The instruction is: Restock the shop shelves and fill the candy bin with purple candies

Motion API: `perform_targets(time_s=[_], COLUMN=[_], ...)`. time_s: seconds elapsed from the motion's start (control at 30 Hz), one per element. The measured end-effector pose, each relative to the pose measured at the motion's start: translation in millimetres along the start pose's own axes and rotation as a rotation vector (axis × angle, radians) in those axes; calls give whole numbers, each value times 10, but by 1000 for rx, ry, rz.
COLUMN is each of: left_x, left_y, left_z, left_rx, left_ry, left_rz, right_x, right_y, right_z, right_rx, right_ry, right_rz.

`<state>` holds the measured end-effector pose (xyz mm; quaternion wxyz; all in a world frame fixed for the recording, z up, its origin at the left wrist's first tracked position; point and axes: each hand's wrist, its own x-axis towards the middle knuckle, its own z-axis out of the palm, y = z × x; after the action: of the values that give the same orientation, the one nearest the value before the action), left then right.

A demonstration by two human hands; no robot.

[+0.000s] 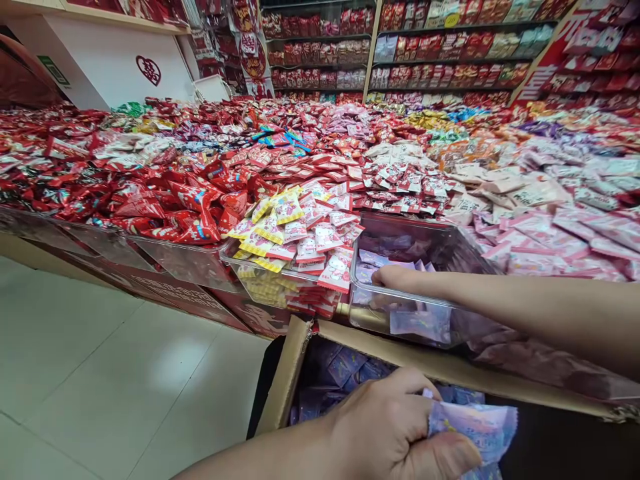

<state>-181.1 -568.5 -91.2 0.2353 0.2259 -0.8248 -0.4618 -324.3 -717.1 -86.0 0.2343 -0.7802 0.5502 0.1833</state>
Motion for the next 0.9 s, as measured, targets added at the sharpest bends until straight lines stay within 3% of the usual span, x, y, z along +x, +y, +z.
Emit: perform_targets(time_s=[0.23,0.4,0.77,0.9], left_x=[-12,-15,-12,-14], left_y=[4,31,13,-69], left_z=[29,17,16,78], left_rx=[102,171,303,360], left_ry=[-78,-109,-146,-136], left_rz=[-37,-52,-9,21], right_x=[-9,-24,30,75], right_y=[-70,-146,-126,-148], right_z=[-62,-91,-16,45], right_rx=[-30,-91,-49,27], right_ry=[82,13,28,122], right_rz=[-212,-377,-484,-383])
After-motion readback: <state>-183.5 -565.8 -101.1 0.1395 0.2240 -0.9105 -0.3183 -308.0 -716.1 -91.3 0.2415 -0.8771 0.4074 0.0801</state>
